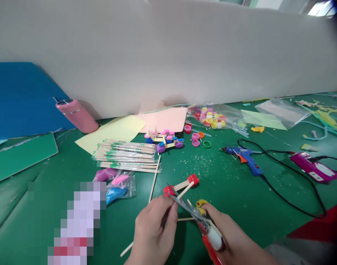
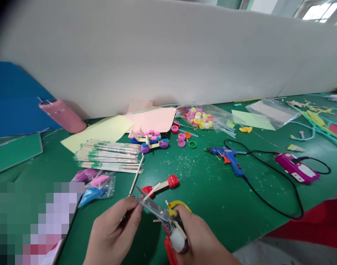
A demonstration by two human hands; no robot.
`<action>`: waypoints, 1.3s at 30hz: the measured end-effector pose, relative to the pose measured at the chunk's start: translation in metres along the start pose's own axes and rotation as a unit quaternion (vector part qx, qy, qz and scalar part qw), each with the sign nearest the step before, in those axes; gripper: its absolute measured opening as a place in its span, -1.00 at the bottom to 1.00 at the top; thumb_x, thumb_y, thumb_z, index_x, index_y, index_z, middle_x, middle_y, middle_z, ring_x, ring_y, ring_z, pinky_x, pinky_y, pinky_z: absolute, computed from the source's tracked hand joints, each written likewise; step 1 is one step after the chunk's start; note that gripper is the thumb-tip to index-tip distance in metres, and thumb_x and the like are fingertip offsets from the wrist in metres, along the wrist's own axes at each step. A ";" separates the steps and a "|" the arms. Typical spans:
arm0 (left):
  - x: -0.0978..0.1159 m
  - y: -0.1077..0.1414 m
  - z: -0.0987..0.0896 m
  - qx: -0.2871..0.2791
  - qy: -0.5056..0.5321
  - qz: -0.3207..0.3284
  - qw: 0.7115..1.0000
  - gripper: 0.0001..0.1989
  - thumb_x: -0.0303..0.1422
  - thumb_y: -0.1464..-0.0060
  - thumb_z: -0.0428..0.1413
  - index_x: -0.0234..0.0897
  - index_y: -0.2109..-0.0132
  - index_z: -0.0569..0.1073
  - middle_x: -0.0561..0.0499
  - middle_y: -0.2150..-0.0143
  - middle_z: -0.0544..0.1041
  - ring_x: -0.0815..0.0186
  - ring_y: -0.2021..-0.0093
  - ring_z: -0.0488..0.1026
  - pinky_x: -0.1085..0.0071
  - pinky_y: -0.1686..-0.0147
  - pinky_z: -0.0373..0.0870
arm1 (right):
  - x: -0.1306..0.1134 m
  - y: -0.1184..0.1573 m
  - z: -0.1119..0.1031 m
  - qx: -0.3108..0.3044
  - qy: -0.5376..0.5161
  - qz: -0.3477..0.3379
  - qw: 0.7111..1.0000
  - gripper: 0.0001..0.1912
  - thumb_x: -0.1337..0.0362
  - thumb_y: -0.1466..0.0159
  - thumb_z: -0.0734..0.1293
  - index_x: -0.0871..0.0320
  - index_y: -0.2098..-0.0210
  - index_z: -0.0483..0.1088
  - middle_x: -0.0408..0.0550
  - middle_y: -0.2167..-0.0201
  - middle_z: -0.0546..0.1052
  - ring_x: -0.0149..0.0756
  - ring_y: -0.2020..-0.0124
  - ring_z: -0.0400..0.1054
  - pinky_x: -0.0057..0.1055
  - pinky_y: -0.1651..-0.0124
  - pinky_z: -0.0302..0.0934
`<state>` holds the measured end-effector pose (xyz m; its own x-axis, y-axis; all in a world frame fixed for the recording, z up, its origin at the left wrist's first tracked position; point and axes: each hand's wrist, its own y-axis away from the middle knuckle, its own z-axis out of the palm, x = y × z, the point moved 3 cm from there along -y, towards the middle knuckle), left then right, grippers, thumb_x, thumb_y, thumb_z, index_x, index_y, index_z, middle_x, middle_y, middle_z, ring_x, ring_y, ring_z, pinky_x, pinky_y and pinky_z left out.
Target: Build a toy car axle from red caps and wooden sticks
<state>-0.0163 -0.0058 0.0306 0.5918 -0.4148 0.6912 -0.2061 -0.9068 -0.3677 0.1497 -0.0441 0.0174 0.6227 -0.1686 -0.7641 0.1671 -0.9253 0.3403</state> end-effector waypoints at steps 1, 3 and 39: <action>-0.001 -0.002 -0.001 -0.017 0.018 -0.014 1.000 -0.85 -0.48 -0.02 0.01 -0.27 0.50 0.34 0.15 0.65 0.29 0.46 0.68 0.19 0.60 0.67 0.15 | 0.000 0.000 -0.001 0.008 0.001 -0.003 1.000 -0.74 0.32 -0.09 0.20 0.14 0.19 0.28 -0.07 0.40 0.51 -0.30 0.41 0.37 -0.48 0.37 0.21; -0.002 -0.007 -0.003 -0.056 0.070 -0.052 0.995 -0.82 -0.46 -0.03 0.00 -0.27 0.52 0.33 0.16 0.67 0.25 0.46 0.67 0.16 0.60 0.69 0.13 | 0.000 0.000 -0.002 0.019 0.002 -0.009 1.000 -0.77 0.32 -0.10 0.20 0.14 0.22 0.29 -0.08 0.39 0.50 -0.30 0.40 0.36 -0.47 0.36 0.21; 0.004 -0.012 -0.012 -0.072 0.166 -0.119 0.976 -0.78 -0.45 -0.03 -0.02 -0.26 0.55 0.30 0.15 0.68 0.25 0.46 0.67 0.16 0.59 0.69 0.12 | 0.016 -0.006 0.010 -0.001 -0.050 -0.003 0.999 -0.74 0.34 -0.07 0.23 0.10 0.21 0.31 -0.14 0.50 0.51 -0.32 0.48 0.39 -0.51 0.45 0.22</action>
<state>-0.0209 0.0029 0.0450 0.3561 -0.1711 0.9186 -0.2147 -0.9718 -0.0978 0.1509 -0.0448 -0.0017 0.5428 -0.1952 -0.8169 0.1720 -0.9262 0.3356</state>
